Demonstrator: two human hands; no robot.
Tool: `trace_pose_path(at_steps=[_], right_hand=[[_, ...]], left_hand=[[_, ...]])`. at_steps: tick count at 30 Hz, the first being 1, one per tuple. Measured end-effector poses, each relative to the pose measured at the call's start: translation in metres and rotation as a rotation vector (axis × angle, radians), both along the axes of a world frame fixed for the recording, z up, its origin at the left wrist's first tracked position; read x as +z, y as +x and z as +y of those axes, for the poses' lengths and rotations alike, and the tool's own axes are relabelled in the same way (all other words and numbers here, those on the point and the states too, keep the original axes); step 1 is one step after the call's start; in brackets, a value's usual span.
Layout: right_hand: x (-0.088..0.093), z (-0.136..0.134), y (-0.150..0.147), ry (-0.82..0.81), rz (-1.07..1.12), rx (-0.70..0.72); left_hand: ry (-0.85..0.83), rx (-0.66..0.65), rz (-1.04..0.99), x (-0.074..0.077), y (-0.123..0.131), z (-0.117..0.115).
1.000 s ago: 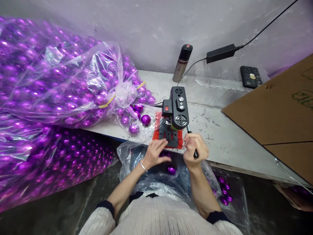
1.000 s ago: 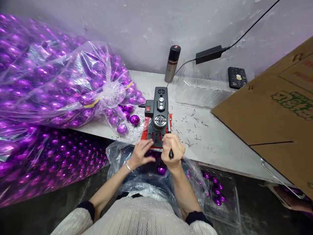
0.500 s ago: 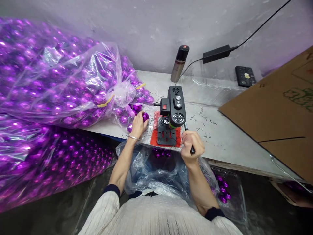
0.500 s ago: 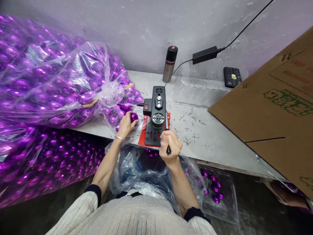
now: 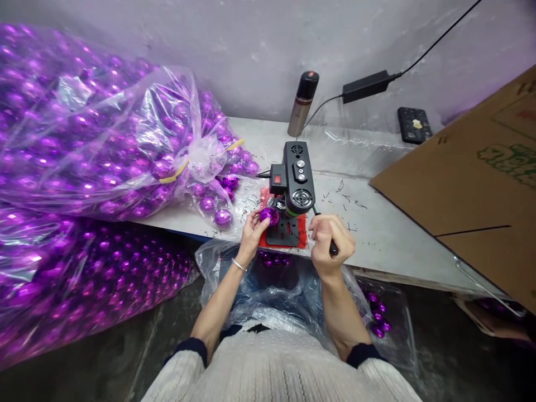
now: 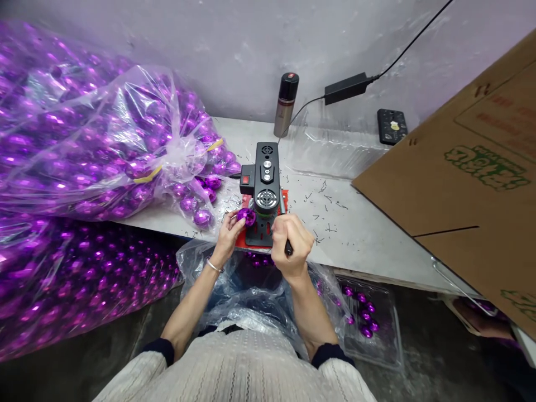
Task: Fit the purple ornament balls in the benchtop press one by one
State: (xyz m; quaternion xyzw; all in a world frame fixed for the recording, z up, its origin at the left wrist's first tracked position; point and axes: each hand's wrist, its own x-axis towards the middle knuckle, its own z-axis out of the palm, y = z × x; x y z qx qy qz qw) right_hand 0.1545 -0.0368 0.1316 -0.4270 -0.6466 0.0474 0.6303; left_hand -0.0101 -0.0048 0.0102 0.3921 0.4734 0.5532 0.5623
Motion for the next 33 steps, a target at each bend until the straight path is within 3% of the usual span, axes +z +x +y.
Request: trace_pose_path(at_steps=[5,13,18,26,33], right_hand=[[-0.002,-0.001,0.002,0.012,-0.03,-0.001],[0.002,-0.001,0.0,0.008,-0.034,-0.006],[0.005,-0.001,0.0,-0.005,-0.033,0.004],[0.004,-0.002,0.001,0.001,-0.059,-0.017],[0.0,-0.002,0.002,0.025,-0.077,-0.004]], left_hand=[[0.045,0.044,0.091,-0.007,0.011,0.005],[-0.127,0.126,-0.02,-0.009,0.005,0.005],[-0.03,0.063,0.117,-0.01,0.01,0.006],[0.221,-0.047,0.562,-0.006,0.008,0.001],[0.383,-0.092,0.708,-0.002,0.015,0.002]])
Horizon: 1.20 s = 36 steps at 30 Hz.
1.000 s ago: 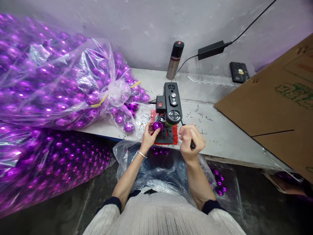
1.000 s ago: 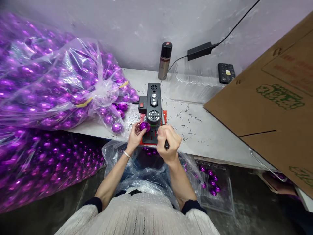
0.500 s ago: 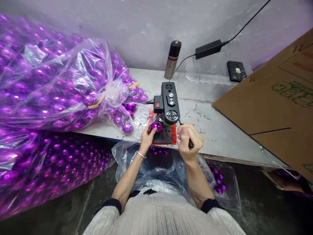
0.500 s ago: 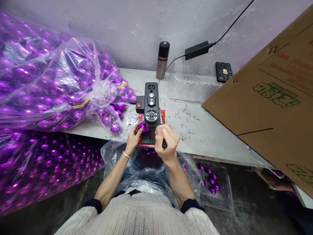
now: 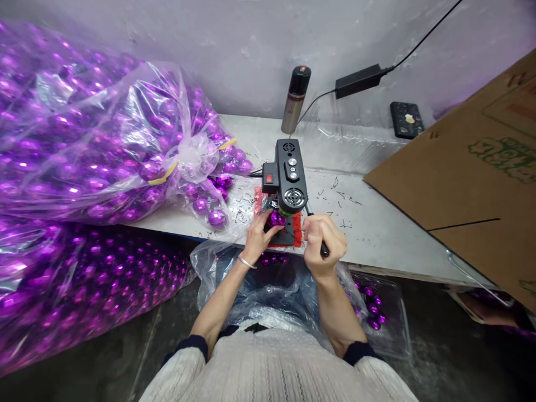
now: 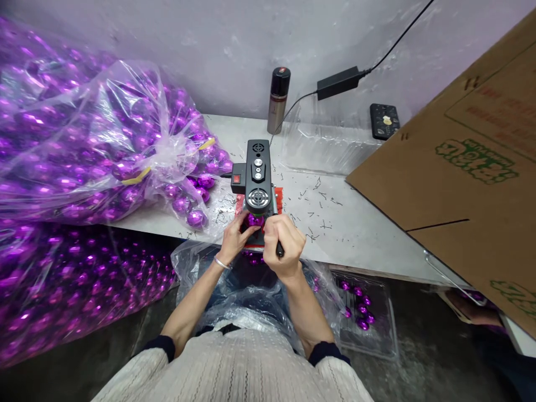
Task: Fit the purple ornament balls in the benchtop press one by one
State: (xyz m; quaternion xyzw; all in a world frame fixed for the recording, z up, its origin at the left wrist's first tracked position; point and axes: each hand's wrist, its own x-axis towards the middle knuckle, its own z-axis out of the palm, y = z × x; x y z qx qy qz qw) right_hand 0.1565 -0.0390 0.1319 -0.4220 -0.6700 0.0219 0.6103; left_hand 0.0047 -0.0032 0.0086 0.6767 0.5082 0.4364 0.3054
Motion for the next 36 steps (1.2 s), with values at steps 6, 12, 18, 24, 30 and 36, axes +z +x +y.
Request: trace_pose_path(at_steps=[6,12,18,24,30,36], right_hand=[[0.001,-0.001,0.0,-0.001,-0.027,-0.003],[0.0,-0.002,0.0,0.009,-0.044,-0.004],[-0.018,-0.003,0.002,0.055,-0.079,0.004],[-0.06,0.004,0.003,0.184,-0.079,-0.01],[-0.081,0.007,0.0,0.225,-0.003,-0.023],[-0.089,0.006,-0.001,0.21,0.023,-0.023]], left_hand=[[0.033,0.009,0.029,-0.008,0.006,-0.002],[0.136,0.065,0.022,-0.022,0.014,0.001],[0.126,0.089,0.032,-0.028,0.016,0.002],[0.138,0.079,0.038,-0.027,0.015,0.001],[0.114,0.078,0.035,-0.029,0.015,0.0],[0.103,0.088,0.045,-0.028,0.014,0.0]])
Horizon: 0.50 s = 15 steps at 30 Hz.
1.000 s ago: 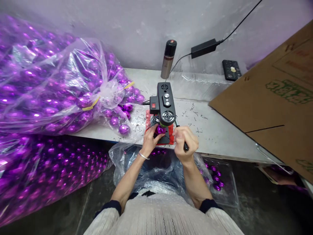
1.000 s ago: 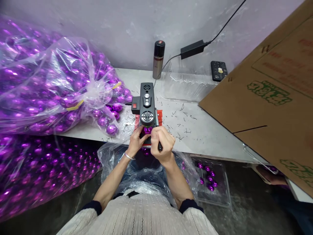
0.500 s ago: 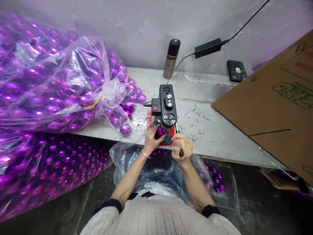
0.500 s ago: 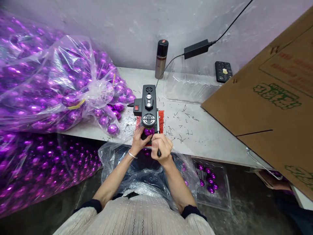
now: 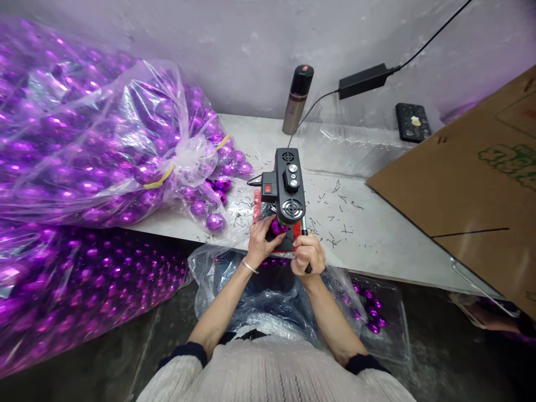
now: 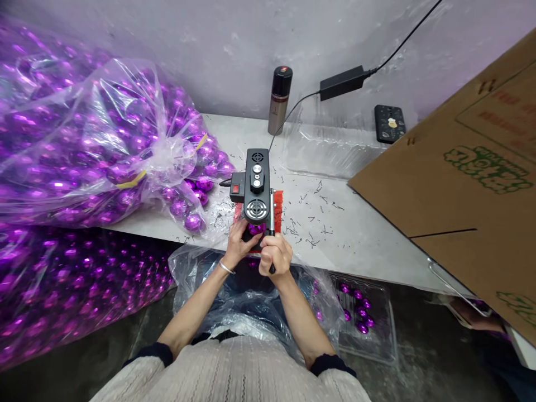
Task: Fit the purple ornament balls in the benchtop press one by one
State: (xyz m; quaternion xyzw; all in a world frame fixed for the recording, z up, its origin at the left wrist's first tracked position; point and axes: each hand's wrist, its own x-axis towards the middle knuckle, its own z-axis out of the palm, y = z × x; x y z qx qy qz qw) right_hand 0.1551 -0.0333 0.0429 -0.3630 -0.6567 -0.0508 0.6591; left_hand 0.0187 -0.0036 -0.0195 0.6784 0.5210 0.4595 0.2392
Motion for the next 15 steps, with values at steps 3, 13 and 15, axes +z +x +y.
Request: trace_pose_path(at_steps=[3,13,15], right_hand=[[-0.002,0.0,0.0,-0.004,-0.003,0.0],[0.007,0.002,0.0,0.021,-0.115,0.027],[0.017,-0.001,-0.001,-0.026,-0.063,-0.004]], left_hand=[[-0.007,-0.011,-0.011,0.001,0.0,0.0],[0.009,-0.015,0.0,0.0,-0.001,0.0],[0.005,-0.005,0.001,-0.001,0.0,0.001]])
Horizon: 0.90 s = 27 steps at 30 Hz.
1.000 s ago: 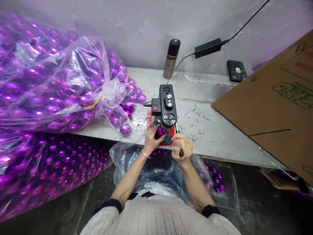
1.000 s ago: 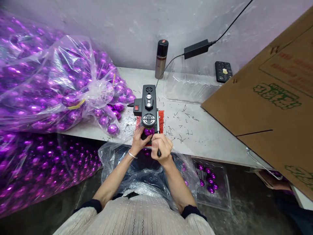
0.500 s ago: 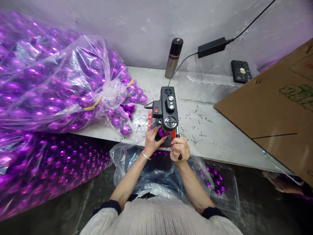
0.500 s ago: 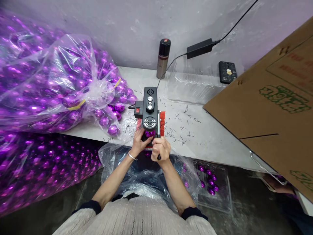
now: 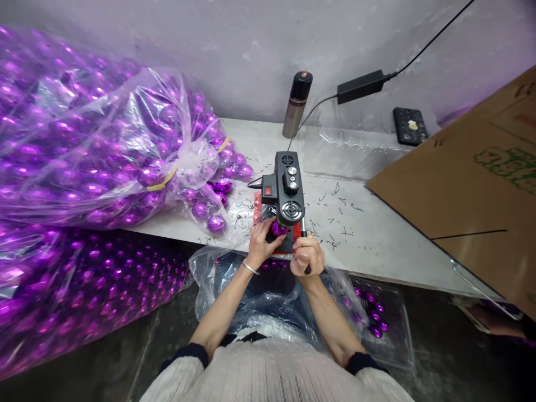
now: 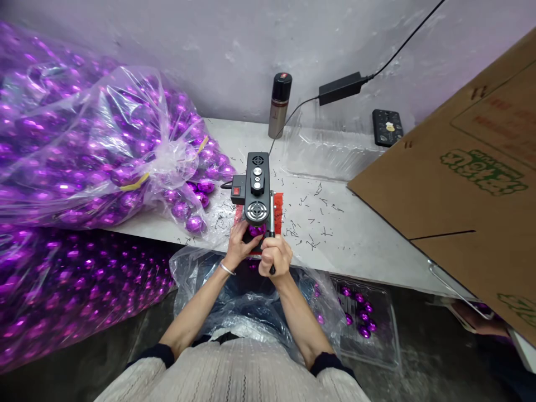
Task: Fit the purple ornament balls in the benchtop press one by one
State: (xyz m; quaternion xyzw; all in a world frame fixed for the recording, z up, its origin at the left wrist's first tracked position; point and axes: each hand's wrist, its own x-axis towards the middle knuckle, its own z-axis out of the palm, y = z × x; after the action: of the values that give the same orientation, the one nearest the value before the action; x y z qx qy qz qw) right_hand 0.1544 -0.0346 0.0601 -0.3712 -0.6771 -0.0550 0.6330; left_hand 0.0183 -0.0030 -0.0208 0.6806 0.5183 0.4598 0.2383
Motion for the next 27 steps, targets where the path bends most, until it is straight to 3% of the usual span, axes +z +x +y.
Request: trace_pose_path(at_steps=[5,8,12,15,16,18,20,22,25,27], right_hand=[[0.046,-0.006,-0.001,-0.146,0.087,-0.031],[0.063,-0.005,0.0,-0.189,0.105,-0.016],[0.056,-0.007,0.003,-0.172,0.076,0.009],[0.045,-0.007,0.003,-0.155,0.067,0.012],[0.043,-0.007,0.003,-0.146,0.069,0.011],[0.041,-0.006,0.003,-0.128,0.07,0.011],[0.041,-0.006,0.002,-0.12,0.06,0.008],[0.042,-0.005,0.002,-0.117,0.047,0.004],[0.043,-0.005,0.001,-0.111,0.042,-0.01],[0.043,-0.005,0.0,-0.106,0.045,-0.011]], left_hand=[[0.081,-0.032,-0.021,-0.002,-0.003,0.003],[0.17,-0.136,0.048,-0.002,-0.012,-0.012],[0.263,-0.364,0.213,-0.002,-0.026,-0.051],[0.269,-0.436,0.297,0.005,-0.036,-0.057],[0.268,-0.41,0.315,0.01,-0.041,-0.049],[0.246,-0.239,0.362,0.024,-0.053,-0.021],[0.159,0.074,0.462,0.042,-0.069,0.016],[-0.029,0.307,0.623,0.059,-0.086,0.049],[-0.295,0.403,0.834,0.076,-0.105,0.079],[-0.365,0.409,0.856,0.081,-0.112,0.085]])
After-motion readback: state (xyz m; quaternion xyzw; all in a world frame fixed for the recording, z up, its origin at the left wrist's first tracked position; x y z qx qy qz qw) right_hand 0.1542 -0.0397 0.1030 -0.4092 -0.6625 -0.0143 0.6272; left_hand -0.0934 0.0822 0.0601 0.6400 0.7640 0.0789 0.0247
